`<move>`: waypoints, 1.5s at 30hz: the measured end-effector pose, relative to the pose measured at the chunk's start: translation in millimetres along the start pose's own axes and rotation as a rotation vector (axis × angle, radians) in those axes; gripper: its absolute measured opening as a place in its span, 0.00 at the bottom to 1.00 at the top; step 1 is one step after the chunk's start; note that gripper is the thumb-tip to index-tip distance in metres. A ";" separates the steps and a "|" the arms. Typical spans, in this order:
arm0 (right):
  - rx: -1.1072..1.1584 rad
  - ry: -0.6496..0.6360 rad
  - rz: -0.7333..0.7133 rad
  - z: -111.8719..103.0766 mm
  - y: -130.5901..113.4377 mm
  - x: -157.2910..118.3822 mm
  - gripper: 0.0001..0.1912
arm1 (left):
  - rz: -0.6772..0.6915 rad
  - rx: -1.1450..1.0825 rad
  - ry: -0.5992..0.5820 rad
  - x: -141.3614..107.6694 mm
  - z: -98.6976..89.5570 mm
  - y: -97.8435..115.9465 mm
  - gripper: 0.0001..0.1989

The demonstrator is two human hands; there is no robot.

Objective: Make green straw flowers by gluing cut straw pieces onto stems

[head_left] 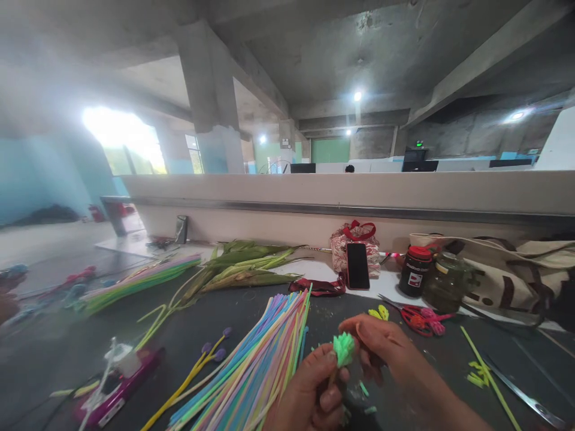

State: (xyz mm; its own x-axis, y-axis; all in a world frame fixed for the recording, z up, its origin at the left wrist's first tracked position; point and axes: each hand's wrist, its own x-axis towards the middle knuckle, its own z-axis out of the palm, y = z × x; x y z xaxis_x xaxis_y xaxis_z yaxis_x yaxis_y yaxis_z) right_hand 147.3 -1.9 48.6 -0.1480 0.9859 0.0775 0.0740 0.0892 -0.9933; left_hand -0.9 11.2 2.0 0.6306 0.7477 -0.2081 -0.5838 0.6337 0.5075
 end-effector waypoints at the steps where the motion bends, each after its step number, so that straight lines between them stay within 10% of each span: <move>1: -0.022 -0.003 -0.008 -0.1 0.0 0.5 0.23 | 0.000 -0.006 -0.001 0.1 -0.7 -0.4 0.09; 17: -0.027 -0.181 -0.074 -10.8 -2.6 2.4 0.10 | -0.186 0.084 -0.098 -2.4 3.5 1.4 0.17; 27: -0.131 -0.145 -0.028 -5.5 -8.5 4.6 0.07 | 0.240 0.294 0.146 1.7 6.3 -5.4 0.15; 38: -0.445 -0.236 -0.147 -18.9 -20.0 -2.7 0.23 | 0.002 0.229 -0.029 1.8 -9.8 -3.4 0.15; 45: -0.602 -0.195 -0.169 -6.1 -27.3 -5.5 0.07 | -0.003 0.292 -0.077 6.5 -13.3 -6.7 0.14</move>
State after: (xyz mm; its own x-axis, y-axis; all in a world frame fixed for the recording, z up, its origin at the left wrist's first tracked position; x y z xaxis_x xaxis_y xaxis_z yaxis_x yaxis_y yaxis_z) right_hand 152.1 -8.9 75.8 -0.3775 0.9129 0.1552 0.5649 0.3598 -0.7425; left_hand 0.3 14.4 -13.9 0.6753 0.7217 -0.1519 -0.4170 0.5435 0.7284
